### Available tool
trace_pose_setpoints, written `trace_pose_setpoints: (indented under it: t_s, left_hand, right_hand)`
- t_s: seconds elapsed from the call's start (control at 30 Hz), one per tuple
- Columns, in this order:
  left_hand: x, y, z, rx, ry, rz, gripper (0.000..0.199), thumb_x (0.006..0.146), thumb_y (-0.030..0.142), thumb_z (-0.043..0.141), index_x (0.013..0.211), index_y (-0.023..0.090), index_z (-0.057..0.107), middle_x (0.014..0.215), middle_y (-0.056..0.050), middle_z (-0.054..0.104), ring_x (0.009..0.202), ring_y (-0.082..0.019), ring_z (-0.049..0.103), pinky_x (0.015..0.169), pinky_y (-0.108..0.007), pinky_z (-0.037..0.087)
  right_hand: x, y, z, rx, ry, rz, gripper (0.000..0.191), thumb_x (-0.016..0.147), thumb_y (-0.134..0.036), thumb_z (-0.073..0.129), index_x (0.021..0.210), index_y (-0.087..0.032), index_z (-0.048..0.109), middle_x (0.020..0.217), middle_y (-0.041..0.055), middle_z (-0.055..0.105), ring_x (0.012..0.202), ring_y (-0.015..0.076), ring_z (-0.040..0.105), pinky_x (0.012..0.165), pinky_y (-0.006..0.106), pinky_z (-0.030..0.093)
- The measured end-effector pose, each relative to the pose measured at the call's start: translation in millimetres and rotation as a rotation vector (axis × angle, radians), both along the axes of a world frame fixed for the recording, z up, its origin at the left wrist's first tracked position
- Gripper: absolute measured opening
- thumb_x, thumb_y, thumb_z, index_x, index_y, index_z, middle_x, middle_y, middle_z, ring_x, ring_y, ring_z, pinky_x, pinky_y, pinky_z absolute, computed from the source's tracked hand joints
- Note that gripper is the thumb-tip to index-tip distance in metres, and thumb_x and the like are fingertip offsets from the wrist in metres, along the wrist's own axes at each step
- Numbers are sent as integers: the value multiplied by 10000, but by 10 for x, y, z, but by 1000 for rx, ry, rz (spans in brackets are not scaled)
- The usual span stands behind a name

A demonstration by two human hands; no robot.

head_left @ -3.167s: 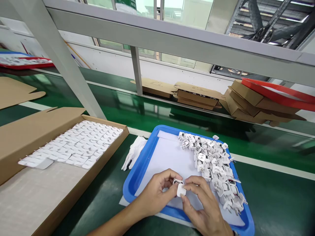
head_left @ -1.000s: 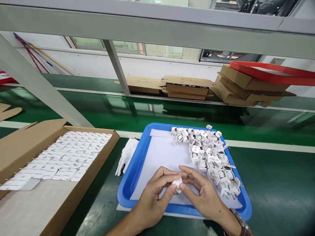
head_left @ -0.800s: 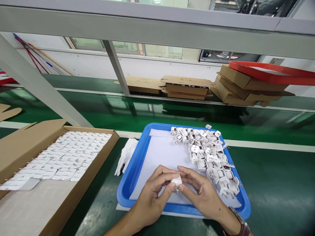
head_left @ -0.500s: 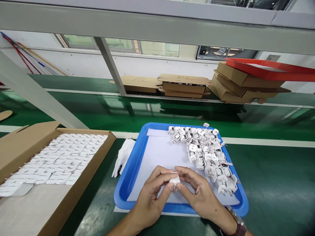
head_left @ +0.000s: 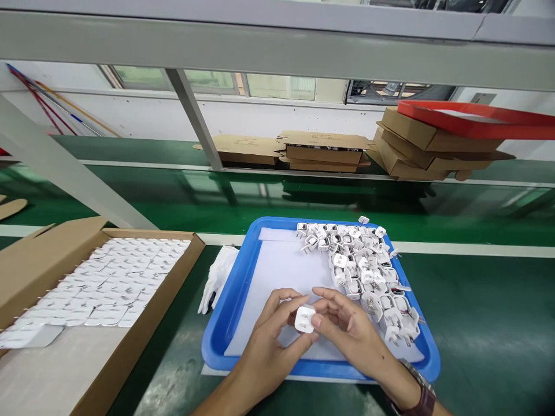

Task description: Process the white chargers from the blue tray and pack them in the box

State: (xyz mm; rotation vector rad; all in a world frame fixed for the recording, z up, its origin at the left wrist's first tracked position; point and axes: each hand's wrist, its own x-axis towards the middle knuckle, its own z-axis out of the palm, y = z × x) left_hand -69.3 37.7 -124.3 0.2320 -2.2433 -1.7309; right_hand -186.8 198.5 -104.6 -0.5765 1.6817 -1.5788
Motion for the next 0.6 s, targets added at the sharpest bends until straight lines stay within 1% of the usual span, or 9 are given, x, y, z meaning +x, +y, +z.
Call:
trace_pose_setpoints:
  t_s: [0.07, 0.13, 0.2, 0.27, 0.37, 0.43, 0.47, 0.53, 0.6]
  left_hand:
    - [-41, 7, -34, -23, 40, 32, 430, 912, 165, 706, 1310, 321, 655, 1152, -65, 616, 1020, -216, 701, 834, -320, 628]
    - [-82, 9, -48, -19, 79, 50, 411, 917, 153, 681, 1302, 293, 641, 1136, -69, 645, 1018, -216, 708, 822, -316, 629]
    - [-101, 14, -25, -28, 90, 75, 396, 897, 134, 686, 1269, 263, 645, 1150, -78, 679, 1042, -225, 710, 853, -327, 623]
    - [-76, 11, 59, -75, 88, 120, 374, 866, 127, 717, 1219, 239, 665, 1137, -80, 711, 1032, -231, 709, 881, -342, 609]
    - [69, -74, 302, -177, 103, 228, 430, 826, 137, 760, 1238, 225, 672, 1128, -79, 739, 988, -230, 699, 909, -359, 588]
    - [248, -239, 506, -245, 97, 317, 438, 842, 175, 767, 1266, 224, 667, 1157, -82, 741, 1004, -233, 696, 922, -358, 581]
    - [368, -363, 605, -291, 82, 364, 409, 864, 208, 761, 1263, 225, 670, 1173, -83, 740, 1030, -238, 695, 932, -359, 579]
    - [669, -699, 772, -431, 15, 496, 334, 916, 287, 728, 1241, 228, 676, 1198, -85, 737, 1090, -252, 688, 955, -369, 572]
    - [1026, -1131, 866, -636, -106, 697, 325, 936, 378, 698, 1221, 226, 671, 1203, -89, 734, 1102, -269, 681, 968, -396, 564]
  right_hand:
    - [-10, 0, -11, 19, 14, 9, 514, 969, -552, 671, 1363, -225, 636, 1123, 82, 780, 1069, 242, 743, 1003, 411, 573]
    - [-28, 0, -29, 37, 50, -7, 496, 983, -581, 631, 1322, -222, 673, 1118, 85, 791, 1056, 254, 752, 986, 416, 583]
    - [-38, 1, -48, 45, 85, -41, 515, 966, -625, 623, 1266, -216, 711, 1113, 94, 801, 1009, 270, 771, 951, 428, 606]
    - [-27, 8, -67, 53, 111, -70, 528, 930, -657, 648, 1204, -215, 745, 1116, 104, 812, 984, 290, 787, 945, 440, 621]
    - [-4, 37, -110, 116, 129, -102, 516, 863, -661, 716, 1138, -229, 784, 1113, 116, 828, 1028, 323, 792, 966, 417, 630]
    - [-27, 66, -158, 175, 135, -126, 528, 825, -668, 737, 1135, -245, 793, 1117, 111, 833, 1020, 333, 801, 926, 377, 652]
    - [-54, 80, -186, 214, 140, -117, 535, 804, -673, 746, 1139, -260, 794, 1136, 99, 832, 1039, 334, 799, 905, 353, 660]
    - [-126, 100, -238, 257, 141, -55, 541, 768, -672, 768, 1122, -265, 810, 1125, 99, 835, 1033, 348, 802, 825, 326, 682]
    - [-190, 109, -268, 291, 128, 23, 509, 761, -650, 779, 1103, -276, 825, 1122, 93, 836, 1015, 356, 807, 761, 320, 692]
